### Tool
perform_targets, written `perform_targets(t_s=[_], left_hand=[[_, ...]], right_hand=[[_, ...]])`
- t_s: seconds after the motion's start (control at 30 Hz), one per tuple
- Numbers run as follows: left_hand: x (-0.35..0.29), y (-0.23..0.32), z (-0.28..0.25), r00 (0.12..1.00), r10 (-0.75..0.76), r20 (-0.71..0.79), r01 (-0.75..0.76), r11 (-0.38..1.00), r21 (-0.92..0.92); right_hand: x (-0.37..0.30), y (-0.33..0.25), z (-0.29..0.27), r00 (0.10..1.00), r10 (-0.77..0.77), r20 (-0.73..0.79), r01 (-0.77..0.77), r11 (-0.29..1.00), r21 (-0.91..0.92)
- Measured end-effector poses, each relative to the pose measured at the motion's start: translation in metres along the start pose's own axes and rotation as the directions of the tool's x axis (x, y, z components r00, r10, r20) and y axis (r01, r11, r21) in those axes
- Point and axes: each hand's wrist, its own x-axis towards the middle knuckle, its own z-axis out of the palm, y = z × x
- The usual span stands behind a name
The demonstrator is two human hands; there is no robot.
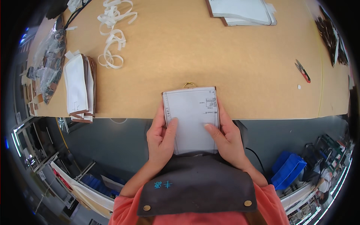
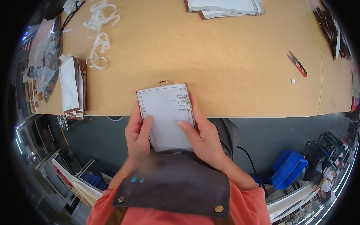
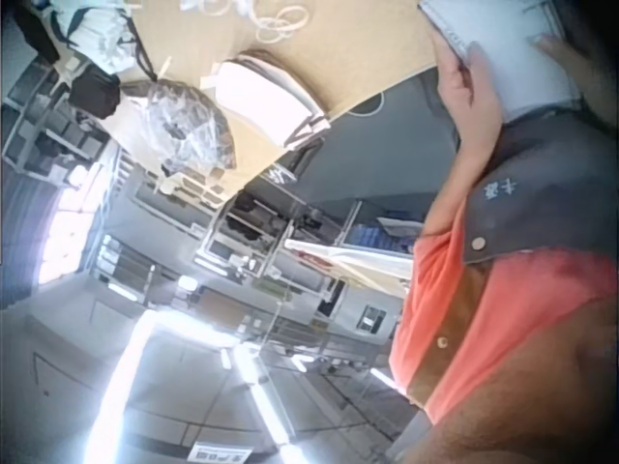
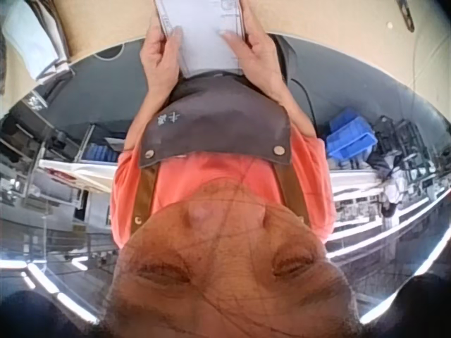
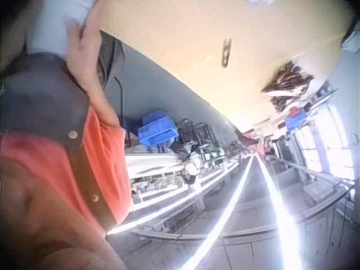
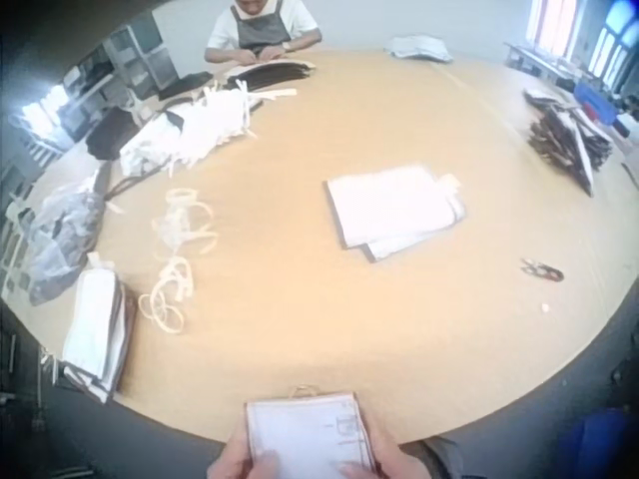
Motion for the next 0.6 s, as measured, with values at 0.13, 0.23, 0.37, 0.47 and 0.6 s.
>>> perform_targets(t_s=[0.13, 0.23, 0.37, 0.47, 0.6], left_hand=[[-0.010, -0.007, -0.005, 0.997, 0.071, -0.039, -0.067, 0.992, 0.105], [-0.008, -0.007, 0.000, 0.986, 0.168, -0.025, -0.160, 0.967, 0.201], [-0.011, 0.000, 0.003, 0.993, 0.108, -0.056, -0.094, 0.975, 0.202], [-0.007, 0.002, 0.002, 0.996, 0.050, -0.078, -0.047, 0.998, 0.031], [-0.017, 0.013, 0.008, 0.996, -0.014, -0.089, 0.003, 0.993, -0.116]], right_hand=[[-0.005, 0.002, 0.004, 0.999, -0.043, -0.034, 0.037, 0.987, -0.157], [-0.009, -0.004, 0.009, 0.986, -0.149, -0.069, 0.118, 0.937, -0.329], [-0.013, -0.006, 0.009, 0.972, -0.227, -0.053, 0.188, 0.898, -0.397], [-0.008, -0.014, 0.007, 0.982, -0.183, -0.046, 0.163, 0.945, -0.283], [-0.003, -0.013, -0.001, 0.994, -0.104, -0.027, 0.104, 0.994, -0.014]])
